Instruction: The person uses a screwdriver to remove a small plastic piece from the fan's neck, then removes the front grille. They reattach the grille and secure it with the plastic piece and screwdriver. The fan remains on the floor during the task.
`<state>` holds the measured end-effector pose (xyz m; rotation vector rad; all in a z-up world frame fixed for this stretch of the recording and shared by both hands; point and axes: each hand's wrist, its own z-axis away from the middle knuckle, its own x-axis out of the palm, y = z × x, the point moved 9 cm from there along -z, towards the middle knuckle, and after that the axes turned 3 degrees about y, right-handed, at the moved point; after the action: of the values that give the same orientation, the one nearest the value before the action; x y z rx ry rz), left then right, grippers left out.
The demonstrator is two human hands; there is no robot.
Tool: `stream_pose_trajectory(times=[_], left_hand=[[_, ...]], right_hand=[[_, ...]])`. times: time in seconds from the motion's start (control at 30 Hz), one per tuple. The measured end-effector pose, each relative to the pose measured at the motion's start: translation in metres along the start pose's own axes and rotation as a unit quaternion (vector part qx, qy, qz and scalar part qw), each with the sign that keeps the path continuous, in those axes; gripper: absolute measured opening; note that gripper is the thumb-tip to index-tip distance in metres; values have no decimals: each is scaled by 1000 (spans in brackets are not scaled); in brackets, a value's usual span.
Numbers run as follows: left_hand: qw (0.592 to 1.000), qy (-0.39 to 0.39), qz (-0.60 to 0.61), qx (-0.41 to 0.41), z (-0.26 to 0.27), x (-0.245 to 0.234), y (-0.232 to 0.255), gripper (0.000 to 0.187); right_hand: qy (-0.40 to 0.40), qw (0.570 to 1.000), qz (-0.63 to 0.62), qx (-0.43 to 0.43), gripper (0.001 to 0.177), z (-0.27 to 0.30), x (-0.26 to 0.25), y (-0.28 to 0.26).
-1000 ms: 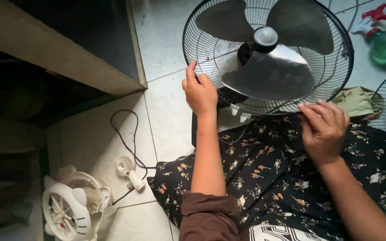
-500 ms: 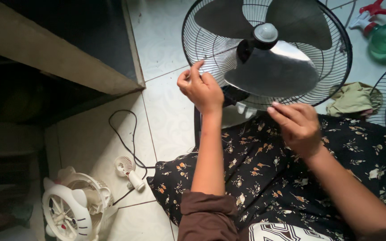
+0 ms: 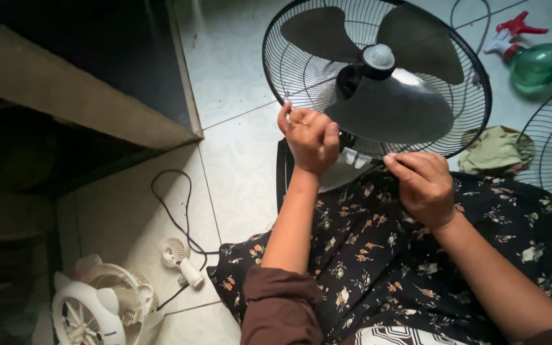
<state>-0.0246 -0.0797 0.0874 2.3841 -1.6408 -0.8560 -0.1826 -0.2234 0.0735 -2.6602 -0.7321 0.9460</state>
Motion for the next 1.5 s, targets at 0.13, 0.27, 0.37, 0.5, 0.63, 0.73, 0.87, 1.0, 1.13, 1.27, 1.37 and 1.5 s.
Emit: stream_pose_trajectory(times=[0.13, 0.27, 0.37, 0.5, 0.63, 0.73, 0.87, 1.0, 1.13, 1.27, 1.37, 1.5], left_hand=[[999, -5, -2, 33, -1, 5, 9, 30], [998, -34, -19, 49, -6, 12, 16, 32], [994, -75, -26, 76, -4, 24, 22, 32], [980, -130, -13, 149, -5, 32, 26, 27], [970, -151, 25, 191, -13, 27, 29, 39], [958, -190, -8, 215, -13, 25, 36, 34], [955, -208, -14, 210, -15, 28, 40, 26], [960, -222, -10, 173, -16, 32, 38, 30], [960, -193, -54, 196, -15, 25, 48, 40], [961, -193, -55, 191, -18, 22, 51, 45], [962, -195, -43, 186, -20, 23, 53, 49], [968, -150, -63, 190, -21, 23, 54, 47]], right_hand=[[13, 1000, -1, 11, 39, 6, -1, 6], [17, 1000, 16, 13, 42, 9, -1, 12], [21, 999, 30, 10, 42, 7, -7, 23], [17, 999, 31, 0, 43, -3, -13, 39], [22, 1000, 16, -3, 41, -15, -15, 49], [12, 1000, 10, 0, 43, -22, -13, 49], [3, 1000, 3, 14, 44, -27, -13, 50], [-15, 999, -10, 30, 45, -34, -15, 55], [-23, 999, -23, 36, 44, -38, -16, 57], [-17, 998, -34, 43, 43, -41, -15, 59], [-18, 999, -34, 35, 44, -43, -14, 60], [-19, 999, -31, 36, 42, -46, -14, 59]])
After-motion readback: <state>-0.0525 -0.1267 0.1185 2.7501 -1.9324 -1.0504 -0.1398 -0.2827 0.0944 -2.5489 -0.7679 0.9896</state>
